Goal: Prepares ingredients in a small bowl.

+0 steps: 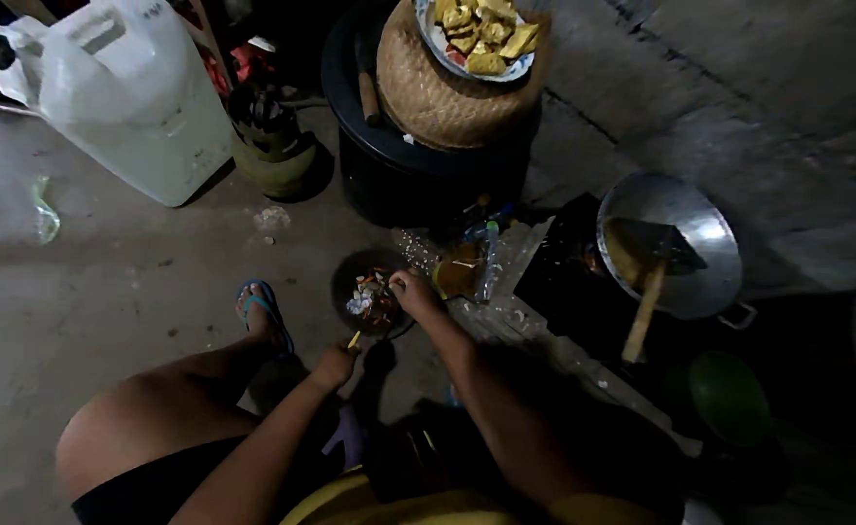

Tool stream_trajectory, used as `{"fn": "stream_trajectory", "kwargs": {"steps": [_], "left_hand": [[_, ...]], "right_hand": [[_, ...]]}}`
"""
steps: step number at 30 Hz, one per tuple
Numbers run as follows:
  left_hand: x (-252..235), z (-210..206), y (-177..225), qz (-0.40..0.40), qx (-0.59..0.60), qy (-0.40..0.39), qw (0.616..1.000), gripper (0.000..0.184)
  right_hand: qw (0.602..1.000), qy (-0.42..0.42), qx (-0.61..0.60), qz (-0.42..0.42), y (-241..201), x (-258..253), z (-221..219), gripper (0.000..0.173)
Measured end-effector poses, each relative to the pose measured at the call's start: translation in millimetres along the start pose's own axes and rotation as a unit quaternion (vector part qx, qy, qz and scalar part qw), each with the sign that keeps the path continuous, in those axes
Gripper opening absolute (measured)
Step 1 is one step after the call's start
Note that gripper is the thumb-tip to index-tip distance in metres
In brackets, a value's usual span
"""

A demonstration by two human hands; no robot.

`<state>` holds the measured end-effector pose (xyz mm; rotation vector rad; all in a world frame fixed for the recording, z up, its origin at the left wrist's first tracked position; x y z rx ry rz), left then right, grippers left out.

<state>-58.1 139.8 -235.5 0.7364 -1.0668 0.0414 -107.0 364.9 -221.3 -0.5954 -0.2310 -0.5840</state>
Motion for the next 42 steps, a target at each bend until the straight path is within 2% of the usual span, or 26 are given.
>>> {"fn": "stream_trajectory", "kwargs": {"steps": [5,8,13,20,24,28,32,35,39,42], "left_hand": [[4,8,6,-0.01,-0.104,0.034,0.994,0.048],[3,8,8,-0.02,-0.147,0.047,0.988,0.046],[4,6,10,-0.06,-0.159,0.058,0.984,0.04],[10,5,16,-0.066,-0.165,0.066,0.982,0.04],[14,6,20,-0.074,-0.156,0.073,0.982,0.039],[15,8,19,-0.068,-0.154,0.074,0.983,0.037],[17,8,20,-0.065,-0.151,0.068,0.984,0.038],[18,8,20,-0.066,-0.158,0.07,0.983,0.038],[14,14,14,-0.04,-0.109,0.073,0.991,0.042],[16,26,16,-0.024,0.006,0.091,0.996,0.038]], "right_hand": [[0.999,-0.023,0.011,-0.024,5,4,5,0.032],[0.999,-0.035,0.016,-0.029,10,13,7,0.042],[0.999,-0.028,0.02,-0.03,11,38,4,0.042],[0.988,-0.001,0.13,0.084,-6,64,-32,0.06],[0.979,-0.01,0.188,0.084,-4,54,-36,0.07],[0.981,-0.01,0.19,0.046,-5,47,-32,0.067],[0.978,-0.026,0.181,0.097,-15,57,-35,0.066],[0.985,-0.009,0.17,0.032,-7,47,-24,0.067],[0.997,0.027,0.068,-0.011,-5,41,-2,0.05],[0.993,-0.073,0.089,-0.039,31,52,-12,0.047]]}}
Point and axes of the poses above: each hand's wrist, its own x-axis away from the middle knuckle, its own z-axis out of the back of the hand, y = z × x, the point moved 9 cm from there along -x, towards the middle knuckle, and after that the axes turned 9 degrees about y, right-handed, at the moved point
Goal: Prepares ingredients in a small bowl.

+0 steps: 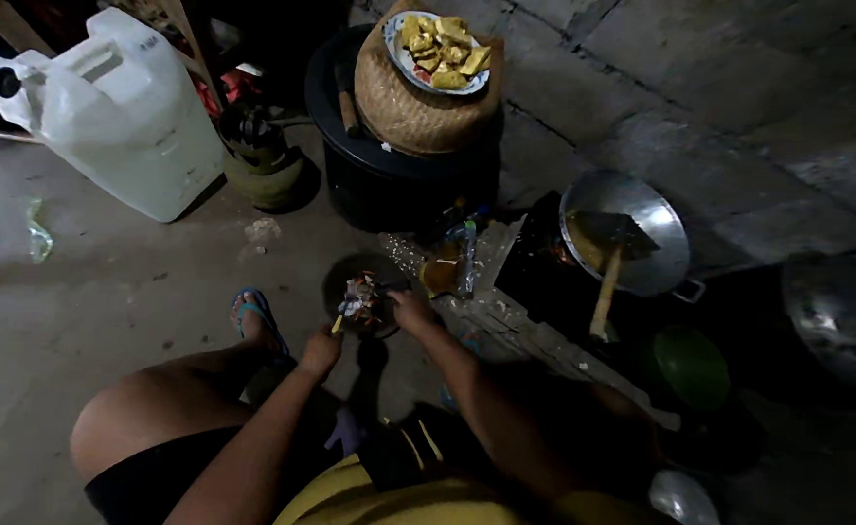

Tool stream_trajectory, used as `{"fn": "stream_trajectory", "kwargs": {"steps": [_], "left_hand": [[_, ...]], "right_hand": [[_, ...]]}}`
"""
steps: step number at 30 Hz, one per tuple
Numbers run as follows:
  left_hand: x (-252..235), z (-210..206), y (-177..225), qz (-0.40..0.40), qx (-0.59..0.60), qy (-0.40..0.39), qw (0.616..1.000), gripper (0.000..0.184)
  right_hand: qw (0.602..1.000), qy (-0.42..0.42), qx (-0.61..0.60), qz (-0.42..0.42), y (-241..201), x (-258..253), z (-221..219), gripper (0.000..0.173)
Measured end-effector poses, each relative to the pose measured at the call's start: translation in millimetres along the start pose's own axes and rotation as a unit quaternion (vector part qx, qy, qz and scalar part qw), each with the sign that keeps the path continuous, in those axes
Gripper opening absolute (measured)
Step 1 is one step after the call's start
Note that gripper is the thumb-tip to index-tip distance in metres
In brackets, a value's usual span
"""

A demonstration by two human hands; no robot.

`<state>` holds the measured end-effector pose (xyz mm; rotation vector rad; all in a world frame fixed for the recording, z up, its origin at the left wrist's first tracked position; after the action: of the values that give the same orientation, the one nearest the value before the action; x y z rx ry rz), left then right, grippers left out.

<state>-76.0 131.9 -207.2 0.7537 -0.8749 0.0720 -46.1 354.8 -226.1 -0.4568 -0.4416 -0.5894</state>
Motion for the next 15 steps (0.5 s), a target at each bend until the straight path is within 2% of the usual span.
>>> {"fn": "stream_trajectory", "kwargs": {"steps": [3,6,8,12,15], "left_hand": [[18,29,21,0.021,0.195,0.028,0.98,0.029],[39,66,51,0.034,0.426,0.058,0.902,0.014],[42,96,69,0.014,0.483,0.074,0.873,0.013],[26,171,102,-0.045,0.525,0.145,0.837,0.009],[-7,214,96,-0.065,0.584,0.207,0.782,0.007]], "right_hand": [[0.997,-0.068,0.0,-0.026,37,7,-21,0.046],[0.997,-0.067,0.01,-0.045,58,8,-23,0.046],[0.995,-0.075,0.031,-0.051,69,1,-26,0.046],[0.992,-0.088,0.091,-0.027,73,-29,-35,0.047],[0.99,-0.085,0.116,-0.001,65,-61,-45,0.047]]}}
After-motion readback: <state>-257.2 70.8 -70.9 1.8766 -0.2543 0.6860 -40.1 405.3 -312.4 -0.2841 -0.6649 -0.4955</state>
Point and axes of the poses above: each hand's wrist, its own x-axis away from the middle knuckle, its own z-axis out of the back of the hand, y = z × x, the point moved 9 cm from there along -x, towards the middle knuckle, and after that the axes turned 9 degrees about y, right-handed, at the moved point
